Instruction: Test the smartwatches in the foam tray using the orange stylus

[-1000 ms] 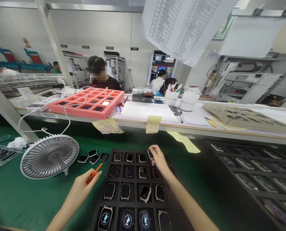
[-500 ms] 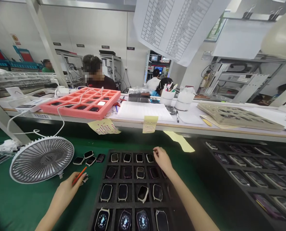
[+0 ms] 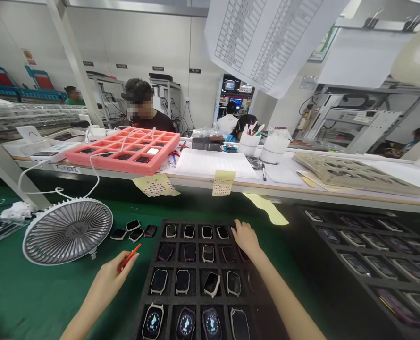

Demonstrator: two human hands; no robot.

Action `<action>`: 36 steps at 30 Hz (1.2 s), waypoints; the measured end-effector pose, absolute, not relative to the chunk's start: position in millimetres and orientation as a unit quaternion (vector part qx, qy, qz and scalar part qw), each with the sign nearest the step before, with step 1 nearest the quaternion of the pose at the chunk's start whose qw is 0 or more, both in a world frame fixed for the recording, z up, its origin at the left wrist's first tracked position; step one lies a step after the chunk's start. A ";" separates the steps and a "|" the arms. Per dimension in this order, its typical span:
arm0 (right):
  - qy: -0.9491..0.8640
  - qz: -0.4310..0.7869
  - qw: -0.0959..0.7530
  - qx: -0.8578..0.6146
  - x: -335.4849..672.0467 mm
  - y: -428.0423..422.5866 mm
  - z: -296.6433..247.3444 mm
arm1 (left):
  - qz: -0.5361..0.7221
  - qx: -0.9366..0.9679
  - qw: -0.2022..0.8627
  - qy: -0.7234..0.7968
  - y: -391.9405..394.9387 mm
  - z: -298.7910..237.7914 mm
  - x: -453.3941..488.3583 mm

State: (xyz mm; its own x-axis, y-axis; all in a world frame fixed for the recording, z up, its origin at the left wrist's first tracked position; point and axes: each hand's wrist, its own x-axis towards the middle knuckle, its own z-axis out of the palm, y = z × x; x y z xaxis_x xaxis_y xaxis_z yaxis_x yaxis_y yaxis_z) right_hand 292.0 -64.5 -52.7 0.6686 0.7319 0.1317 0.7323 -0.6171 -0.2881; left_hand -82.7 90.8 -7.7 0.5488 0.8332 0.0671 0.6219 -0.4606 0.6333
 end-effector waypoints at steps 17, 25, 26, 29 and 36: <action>-0.282 0.478 0.723 -0.411 137.7 -60.3 41.7 | 0.154 0.707 0.669 0.167 16.6 35.4 -5.2; -0.250 0.508 0.743 -0.358 118.7 -53.1 43.7 | 0.164 0.718 0.657 0.160 11.1 40.3 -6.0; -0.246 0.507 0.746 -0.354 118.3 -53.1 44.0 | 0.165 0.722 0.652 0.161 11.0 40.5 -6.7; -0.250 0.500 0.750 -0.354 117.8 -53.9 44.6 | 0.169 0.738 0.633 0.164 11.4 41.1 -7.7; -0.280 0.489 0.725 -0.396 120.4 -56.7 43.4 | 0.156 0.748 0.627 0.152 15.8 39.8 -5.7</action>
